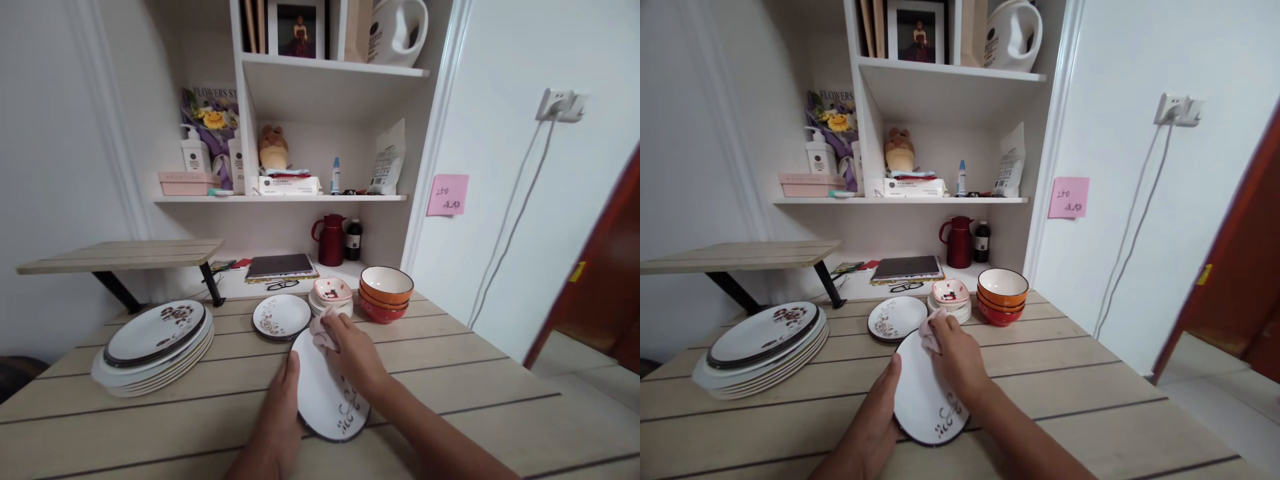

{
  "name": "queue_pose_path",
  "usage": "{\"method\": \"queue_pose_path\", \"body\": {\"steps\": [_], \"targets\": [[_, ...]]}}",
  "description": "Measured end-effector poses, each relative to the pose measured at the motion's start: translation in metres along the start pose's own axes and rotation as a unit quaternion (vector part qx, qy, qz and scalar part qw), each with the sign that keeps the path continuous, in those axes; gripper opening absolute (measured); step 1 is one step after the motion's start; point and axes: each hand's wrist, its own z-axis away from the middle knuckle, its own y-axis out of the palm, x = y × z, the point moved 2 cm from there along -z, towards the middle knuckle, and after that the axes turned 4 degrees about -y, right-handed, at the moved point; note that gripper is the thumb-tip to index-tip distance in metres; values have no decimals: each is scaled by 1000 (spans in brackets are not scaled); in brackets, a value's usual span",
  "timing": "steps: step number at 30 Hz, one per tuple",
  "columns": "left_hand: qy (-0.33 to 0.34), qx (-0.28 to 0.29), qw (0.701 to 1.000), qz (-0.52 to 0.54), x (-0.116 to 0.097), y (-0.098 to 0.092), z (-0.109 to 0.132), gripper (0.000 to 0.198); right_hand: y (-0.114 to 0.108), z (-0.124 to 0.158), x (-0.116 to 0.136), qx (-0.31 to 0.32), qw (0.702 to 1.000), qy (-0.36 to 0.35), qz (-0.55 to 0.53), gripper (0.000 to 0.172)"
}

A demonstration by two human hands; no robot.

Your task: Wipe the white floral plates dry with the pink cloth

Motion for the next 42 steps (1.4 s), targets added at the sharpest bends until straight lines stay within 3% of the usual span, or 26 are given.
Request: {"method": "queue_pose_path", "body": {"steps": [3, 8, 13, 15, 17, 22, 27, 31, 35, 38, 42], "targets": [[-2, -4, 1000, 7, 3, -1, 1, 65, 4, 5, 18, 3, 996, -56, -72, 40], [-10, 17, 996, 84, 3, -4, 0, 67, 3, 12, 39, 79, 979, -146, -119, 35], [-40, 24, 996, 74, 5, -10, -8, 74, -7, 19, 32, 253, 935, -232, -92, 32], [-42, 27, 997, 61, 7, -12, -11, 73, -17, 21, 24, 314, 918, -231, -73, 31], [-29, 14, 998, 46, 7, -14, -12, 71, -29, 21, 14, 339, 920, -195, -33, 33], [-21, -34, 999, 18, 2, -14, -7, 66, -52, 14, -11, 314, 949, -27, 28, 32], [-11, -78, 997, 5, -2, -3, 2, 58, -38, 3, -10, 111, 986, 36, 119, 32], [12, -62, 998, 2, -3, 5, 6, 58, -14, 3, 8, 64, 987, 4, 145, 32], [0, -44, 999, 14, -1, 7, 7, 62, -9, 8, 23, 60, 992, -62, 92, 34], [-17, -31, 998, 44, -1, 5, 6, 64, -11, 14, 35, 103, 986, -130, 30, 36], [-37, -8, 997, 66, -2, 0, 4, 67, -15, 21, 45, 183, 964, -193, 25, 32]]}}
